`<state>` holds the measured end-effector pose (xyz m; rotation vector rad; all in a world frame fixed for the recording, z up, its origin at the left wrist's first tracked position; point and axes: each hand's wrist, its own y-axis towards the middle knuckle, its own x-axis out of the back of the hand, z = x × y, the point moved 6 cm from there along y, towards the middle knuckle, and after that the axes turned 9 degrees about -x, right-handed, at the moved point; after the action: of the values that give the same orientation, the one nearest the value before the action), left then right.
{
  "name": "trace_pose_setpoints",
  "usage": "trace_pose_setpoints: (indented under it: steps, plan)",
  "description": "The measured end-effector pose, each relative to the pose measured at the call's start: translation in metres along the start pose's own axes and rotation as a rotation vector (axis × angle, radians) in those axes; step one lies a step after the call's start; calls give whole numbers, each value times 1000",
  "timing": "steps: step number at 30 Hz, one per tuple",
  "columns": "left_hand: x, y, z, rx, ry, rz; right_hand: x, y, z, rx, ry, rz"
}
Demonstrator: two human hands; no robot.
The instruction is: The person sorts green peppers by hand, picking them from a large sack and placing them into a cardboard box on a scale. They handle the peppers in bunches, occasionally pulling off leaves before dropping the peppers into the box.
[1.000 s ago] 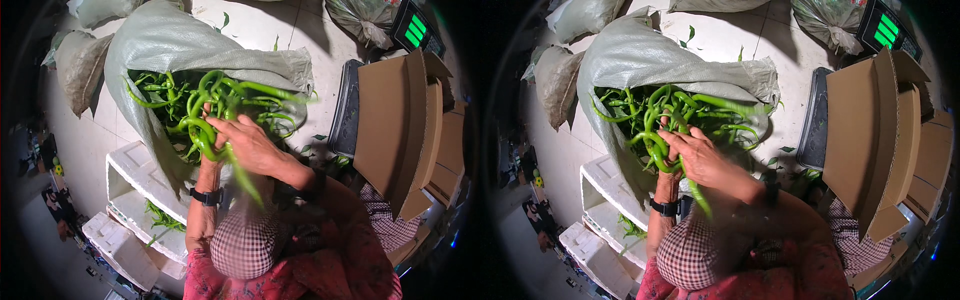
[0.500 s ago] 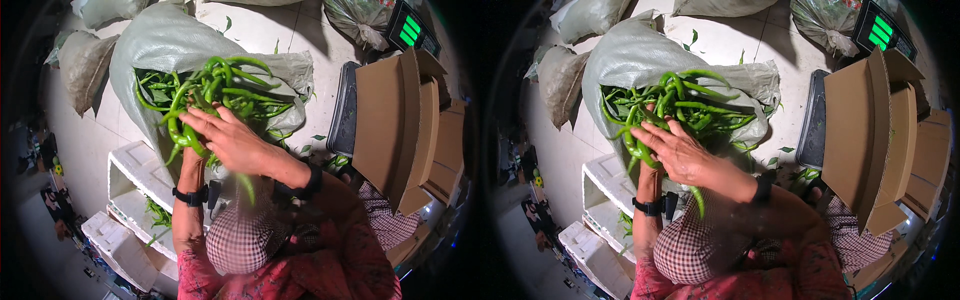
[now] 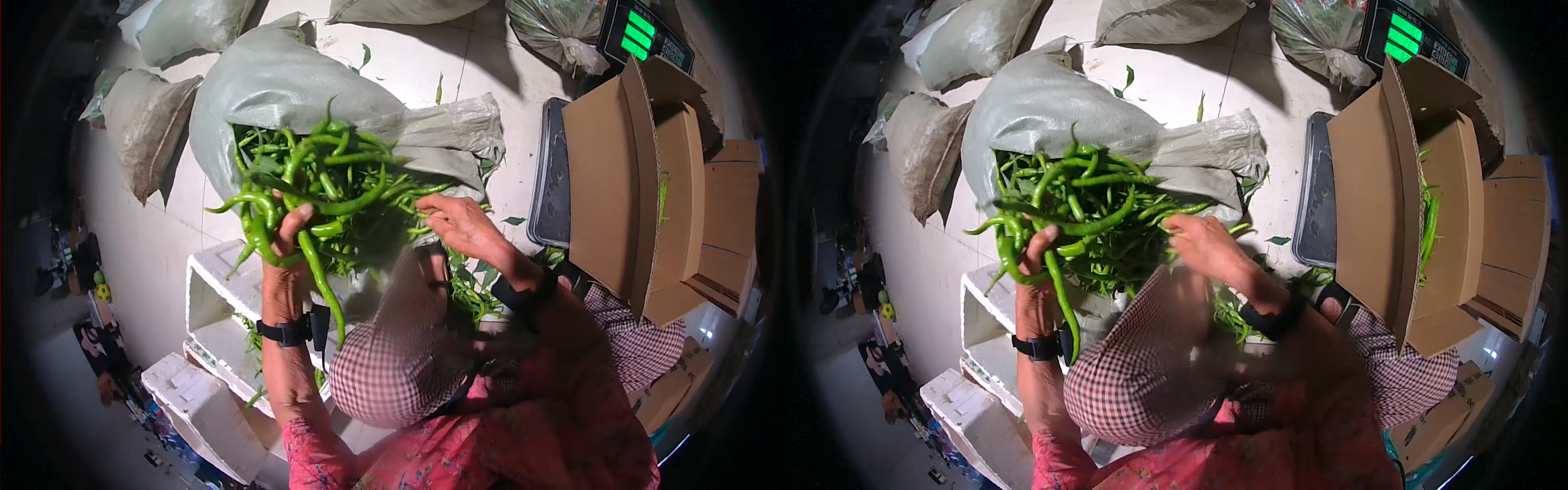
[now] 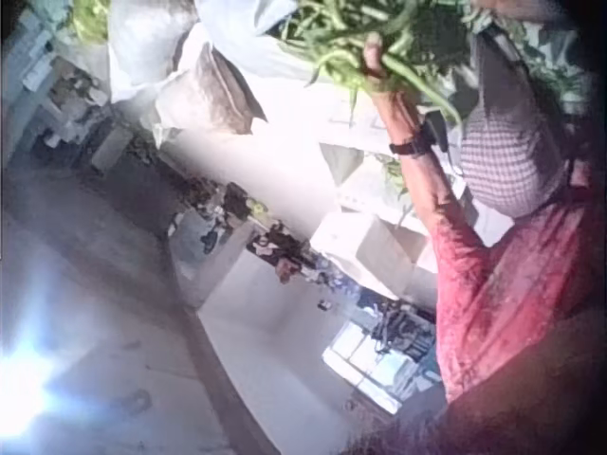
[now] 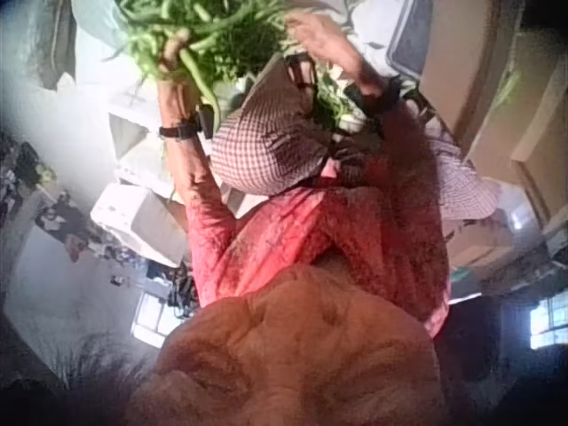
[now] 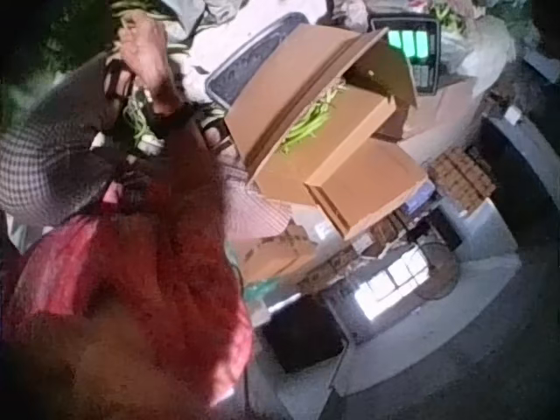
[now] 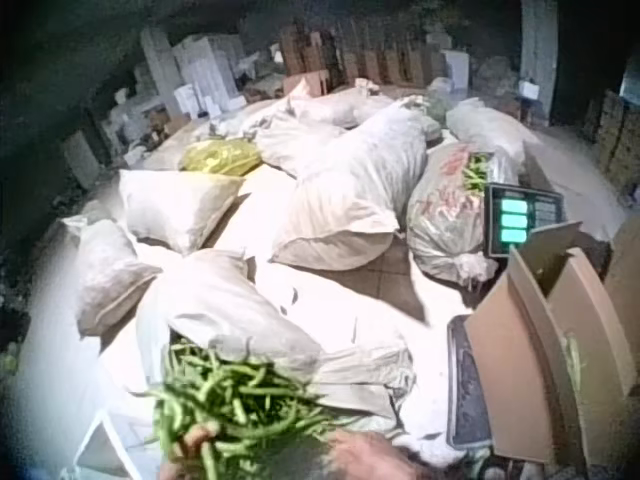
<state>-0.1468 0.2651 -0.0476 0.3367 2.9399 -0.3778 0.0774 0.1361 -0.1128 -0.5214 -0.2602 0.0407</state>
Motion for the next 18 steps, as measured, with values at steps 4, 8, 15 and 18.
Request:
trace_pose_setpoints:
  steps: [4, 8, 15, 18]
  plan:
    - [43, 5, 2, -44, 159, -20, -17, -4, -32, -23, 3, 26]
    - [28, 3, -44, -166, 116, 83, -13, -8, -66, -84, -15, -26]
    - [53, -11, -91, -40, 42, 169, 16, -26, -114, -338, 93, -160]
    - [44, -14, -105, -102, -51, 113, 4, -35, -105, -337, 243, -64]
